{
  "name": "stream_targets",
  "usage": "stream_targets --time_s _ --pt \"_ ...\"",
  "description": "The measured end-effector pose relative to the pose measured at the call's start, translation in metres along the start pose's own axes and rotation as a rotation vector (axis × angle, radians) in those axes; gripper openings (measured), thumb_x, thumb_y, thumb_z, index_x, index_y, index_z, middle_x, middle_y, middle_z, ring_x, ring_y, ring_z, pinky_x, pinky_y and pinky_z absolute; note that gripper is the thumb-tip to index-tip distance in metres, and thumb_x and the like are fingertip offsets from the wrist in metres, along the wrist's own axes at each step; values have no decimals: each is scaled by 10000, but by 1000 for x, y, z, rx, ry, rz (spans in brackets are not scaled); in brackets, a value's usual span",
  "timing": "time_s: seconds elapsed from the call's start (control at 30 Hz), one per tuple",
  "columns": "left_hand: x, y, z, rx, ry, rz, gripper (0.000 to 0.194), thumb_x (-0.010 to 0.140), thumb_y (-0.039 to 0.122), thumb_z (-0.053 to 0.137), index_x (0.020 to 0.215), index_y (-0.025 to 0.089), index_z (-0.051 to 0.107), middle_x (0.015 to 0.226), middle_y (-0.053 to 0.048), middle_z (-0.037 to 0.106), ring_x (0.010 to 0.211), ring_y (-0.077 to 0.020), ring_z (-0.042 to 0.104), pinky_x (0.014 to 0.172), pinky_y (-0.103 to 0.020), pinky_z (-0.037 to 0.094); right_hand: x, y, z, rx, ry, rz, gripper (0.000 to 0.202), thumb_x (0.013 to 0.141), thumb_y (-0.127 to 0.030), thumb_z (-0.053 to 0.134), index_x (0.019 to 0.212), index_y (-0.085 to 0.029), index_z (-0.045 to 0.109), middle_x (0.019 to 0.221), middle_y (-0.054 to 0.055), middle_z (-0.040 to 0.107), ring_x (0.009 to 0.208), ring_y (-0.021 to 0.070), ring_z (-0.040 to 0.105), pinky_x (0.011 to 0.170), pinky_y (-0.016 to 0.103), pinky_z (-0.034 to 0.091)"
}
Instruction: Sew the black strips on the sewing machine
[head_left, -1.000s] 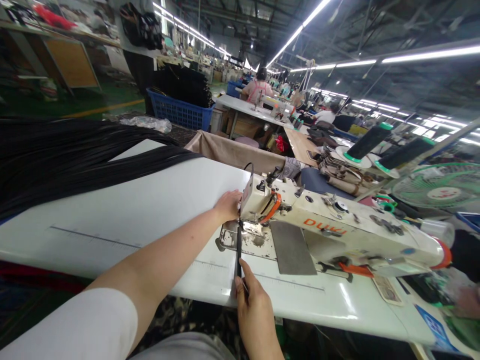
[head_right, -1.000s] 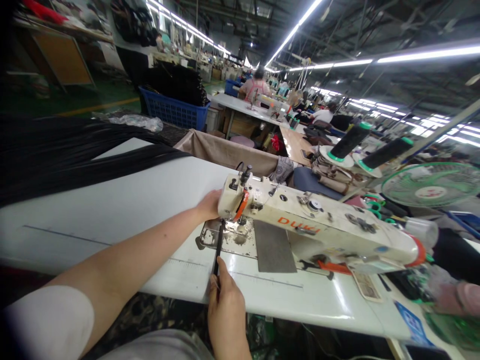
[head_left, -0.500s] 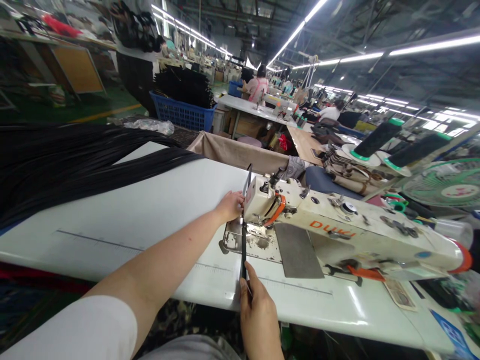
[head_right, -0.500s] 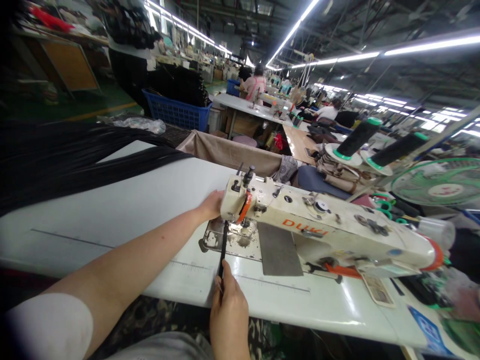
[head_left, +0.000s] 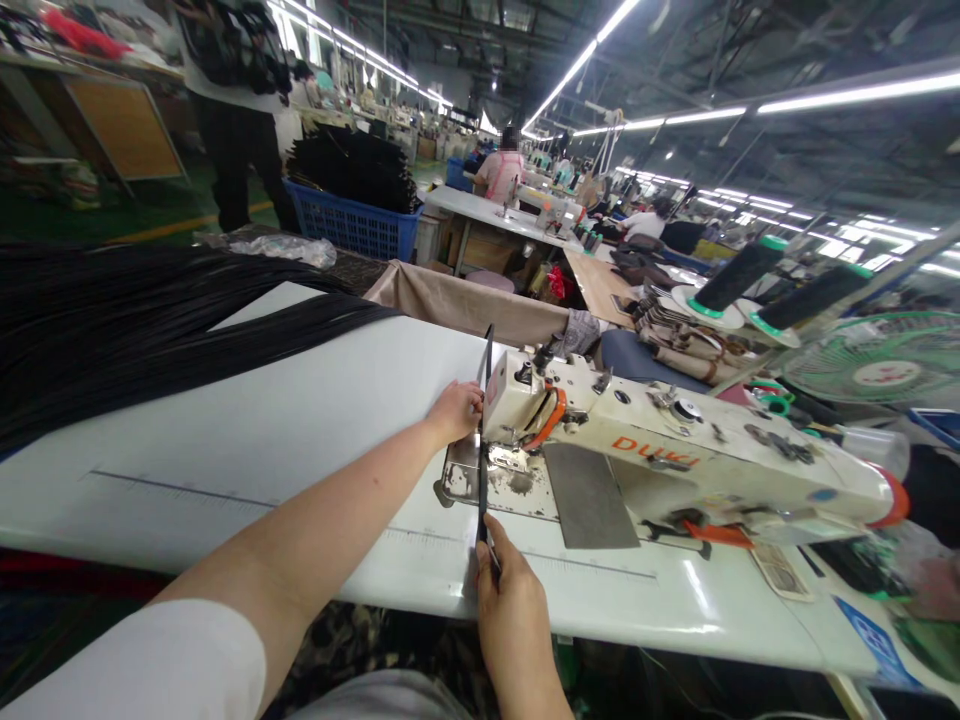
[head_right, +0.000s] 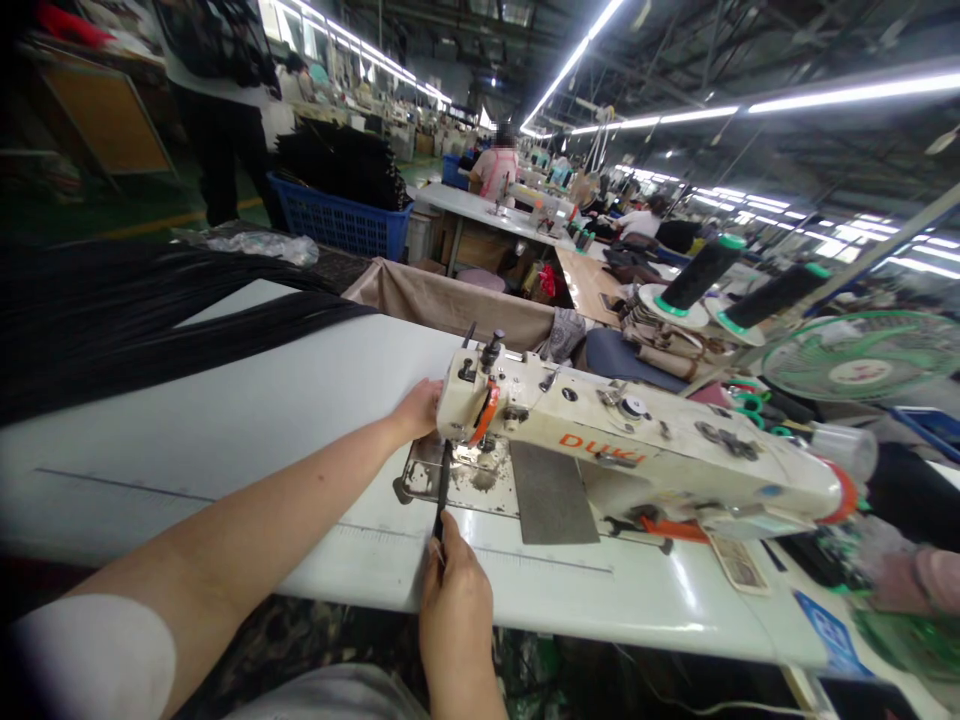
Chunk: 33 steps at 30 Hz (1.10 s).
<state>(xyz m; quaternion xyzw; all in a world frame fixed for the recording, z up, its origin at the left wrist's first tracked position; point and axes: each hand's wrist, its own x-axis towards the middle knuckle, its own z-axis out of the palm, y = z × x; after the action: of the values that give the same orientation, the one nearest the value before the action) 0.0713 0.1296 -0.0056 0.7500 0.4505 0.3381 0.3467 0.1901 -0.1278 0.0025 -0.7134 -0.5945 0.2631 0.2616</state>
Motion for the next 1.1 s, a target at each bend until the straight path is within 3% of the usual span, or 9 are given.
stream_targets --time_s 0.07,0.2,0.33,0.47,0.63,0.73,0.87,0.97,1.1 --pt "0 -1 0 -47 25 -21 153 713 114 697 807 203 777 1086 -74 771 1261 -306 607 1281 -531 161 2 1 -1 6 23 -29 533 1031 -388 358 1434 -136 601 1250 161 710 1138 308 703 998 423 543" --pt "-1 -2 -4 -179 135 -114 22 695 170 709 715 180 710 1059 -79 765 1198 -286 637 1159 -415 397 2 6 -1 38 146 -123 484 1050 -418 383 1399 -185 623 1130 132 655 970 248 695 907 385 559" --pt "-11 0 -9 -348 273 -252 192 752 362 699 737 174 662 961 -67 751 1026 -257 675 992 -374 503 1 11 0 110 304 -203 397 1030 -394 489 1336 -196 646 1158 125 589 1070 239 629 964 388 530" --pt "-32 5 -12 -552 399 -373 258 775 426 661 759 172 622 802 -52 709 917 -240 682 888 -362 549 3 2 -4 193 332 -268 320 1008 -369 542 1207 -161 683 1183 146 592 1126 247 591 1005 398 504" --pt "-71 15 -20 -835 472 -364 275 808 431 644 817 162 588 895 -88 717 934 -206 714 956 -386 585 5 -24 -8 330 88 -259 306 994 -461 569 1009 -181 693 908 57 631 850 190 581 797 311 492" --pt "-98 19 -31 -927 483 -329 342 762 456 734 816 150 591 875 -69 697 939 -203 721 1011 -416 580 12 -33 2 527 -122 -125 481 929 -653 598 937 -178 666 734 0 577 657 137 486 613 262 399" --pt "-130 17 -45 -958 486 -312 403 730 482 805 834 142 616 854 -40 682 989 -213 718 1060 -438 560 30 -38 22 884 -289 107 751 722 -848 680 968 -139 691 720 24 630 530 97 426 490 248 283" --pt "-151 13 -52 -933 473 -299 413 775 503 803 899 149 630 915 -50 714 1055 -224 715 1091 -440 541 41 -43 27 1021 -312 195 763 653 -803 777 965 -109 721 719 40 641 529 83 434 472 231 231" --pt "-175 11 -57 -838 446 -262 411 838 532 759 990 173 629 1050 -78 754 1148 -250 701 1098 -439 532 53 -52 26 1052 -352 192 686 697 -722 806 977 -100 736 748 55 654 555 74 449 476 213 192"
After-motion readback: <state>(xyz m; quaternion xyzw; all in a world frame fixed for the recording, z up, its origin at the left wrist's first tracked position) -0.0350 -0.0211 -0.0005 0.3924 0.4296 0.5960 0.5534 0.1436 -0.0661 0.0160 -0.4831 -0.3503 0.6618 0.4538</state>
